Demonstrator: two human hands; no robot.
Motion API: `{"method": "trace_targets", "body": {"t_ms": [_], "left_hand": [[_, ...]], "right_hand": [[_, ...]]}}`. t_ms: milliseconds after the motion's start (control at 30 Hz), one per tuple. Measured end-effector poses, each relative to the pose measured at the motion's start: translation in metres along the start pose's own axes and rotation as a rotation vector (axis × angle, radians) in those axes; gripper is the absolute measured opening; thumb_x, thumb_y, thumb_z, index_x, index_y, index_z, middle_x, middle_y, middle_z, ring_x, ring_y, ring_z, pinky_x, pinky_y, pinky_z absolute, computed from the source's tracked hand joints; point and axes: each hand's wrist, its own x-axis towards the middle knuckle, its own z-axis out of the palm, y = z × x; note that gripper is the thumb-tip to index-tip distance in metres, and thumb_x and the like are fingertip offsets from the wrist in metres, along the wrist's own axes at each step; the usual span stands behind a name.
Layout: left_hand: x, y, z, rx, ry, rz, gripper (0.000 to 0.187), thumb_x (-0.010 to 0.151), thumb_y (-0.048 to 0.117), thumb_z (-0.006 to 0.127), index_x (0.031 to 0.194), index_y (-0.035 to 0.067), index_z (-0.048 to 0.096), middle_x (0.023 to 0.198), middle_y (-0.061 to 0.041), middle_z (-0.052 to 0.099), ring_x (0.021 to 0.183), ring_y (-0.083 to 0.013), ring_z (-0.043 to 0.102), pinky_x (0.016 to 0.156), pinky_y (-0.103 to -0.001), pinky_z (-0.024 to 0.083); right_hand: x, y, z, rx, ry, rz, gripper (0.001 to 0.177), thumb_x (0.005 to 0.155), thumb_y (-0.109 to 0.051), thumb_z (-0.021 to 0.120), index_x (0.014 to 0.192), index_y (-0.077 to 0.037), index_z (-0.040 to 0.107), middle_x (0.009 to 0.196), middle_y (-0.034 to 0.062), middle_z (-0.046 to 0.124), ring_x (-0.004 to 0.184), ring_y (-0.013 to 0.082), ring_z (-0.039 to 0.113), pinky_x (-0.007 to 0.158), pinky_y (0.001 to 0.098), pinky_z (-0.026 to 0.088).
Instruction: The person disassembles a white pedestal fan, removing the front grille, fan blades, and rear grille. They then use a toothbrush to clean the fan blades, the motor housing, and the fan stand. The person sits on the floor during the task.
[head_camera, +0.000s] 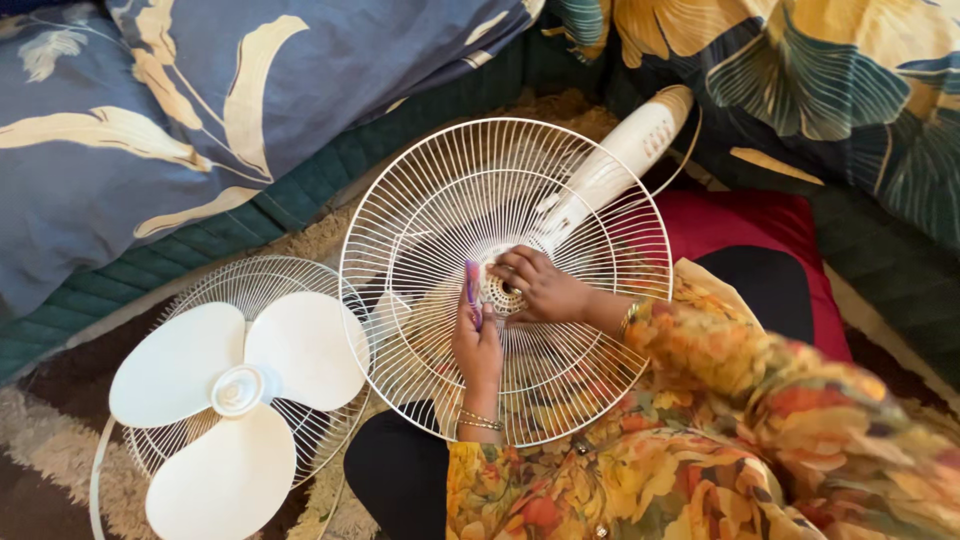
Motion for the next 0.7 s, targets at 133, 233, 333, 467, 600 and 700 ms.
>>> {"method": "trace_targets", "body": {"t_ms": [133, 233, 333, 467, 600, 700], "left_hand": [[-0.001, -0.006, 0.008, -0.004, 0.020, 0.028, 0.051, 0.101, 0.030, 0.054, 0.152, 0.021, 0.049, 0.084, 0.002, 0.071, 0.063, -0.0049, 0.061, 0.054, -0.025, 0.049], [-0.001, -0.019, 0.009, -0.023, 0.042, 0.043, 0.050, 0.103, 0.027, 0.058, 0.151, 0.016, 0.052, 0.092, -0.006, 0.072, 0.070, -0.0112, 0.061, 0.063, -0.028, 0.050], [0.000, -0.024, 0.008, -0.164, 0.071, 0.161, 0.046, 0.104, 0.023, 0.057, 0.147, 0.010, 0.054, 0.121, -0.009, 0.073, 0.096, -0.0136, 0.069, 0.083, -0.030, 0.055], [-0.003, -0.011, 0.004, -0.232, 0.032, 0.164, 0.048, 0.103, 0.019, 0.052, 0.150, 0.010, 0.049, 0.147, -0.010, 0.060, 0.126, -0.0140, 0.062, 0.102, -0.031, 0.052], [-0.002, -0.007, 0.002, -0.202, 0.028, 0.204, 0.041, 0.106, 0.015, 0.051, 0.147, 0.007, 0.055, 0.148, -0.011, 0.061, 0.132, -0.0160, 0.060, 0.107, -0.030, 0.050], [0.000, -0.007, -0.002, -0.230, 0.021, 0.139, 0.041, 0.102, 0.014, 0.053, 0.143, 0.008, 0.057, 0.144, -0.008, 0.065, 0.119, -0.0165, 0.068, 0.095, -0.029, 0.054]], "right_hand": [[0.014, 0.028, -0.037, -0.015, -0.252, -0.333, 0.101, 0.080, -0.056, 0.074, 0.159, -0.012, 0.030, 0.166, 0.0115, 0.036, 0.156, 0.0292, 0.022, 0.128, 0.0514, 0.015], [0.023, 0.033, -0.050, -0.110, -0.268, -0.433, 0.103, 0.075, -0.051, 0.078, 0.161, -0.023, 0.029, 0.169, 0.0016, 0.033, 0.156, 0.0244, 0.018, 0.125, 0.0501, 0.011], [0.010, 0.025, -0.047, -0.045, -0.170, -0.258, 0.101, 0.082, -0.056, 0.076, 0.162, -0.016, 0.028, 0.168, 0.0151, 0.027, 0.155, 0.0323, 0.019, 0.124, 0.0499, 0.011], [-0.014, -0.027, -0.002, 0.105, 0.168, 0.272, 0.118, 0.066, -0.078, 0.069, 0.153, -0.011, 0.027, 0.157, 0.0147, 0.028, 0.145, 0.0351, 0.024, 0.121, 0.0542, 0.014], [-0.019, -0.039, 0.028, -0.006, 0.296, 0.375, 0.108, 0.078, -0.074, 0.066, 0.157, -0.012, 0.028, 0.162, 0.0124, 0.029, 0.149, 0.0341, 0.026, 0.123, 0.0551, 0.018], [-0.021, -0.035, 0.031, 0.025, 0.285, 0.329, 0.098, 0.084, -0.064, 0.070, 0.158, -0.014, 0.030, 0.166, 0.0133, 0.029, 0.152, 0.0358, 0.024, 0.124, 0.0539, 0.019]]}}
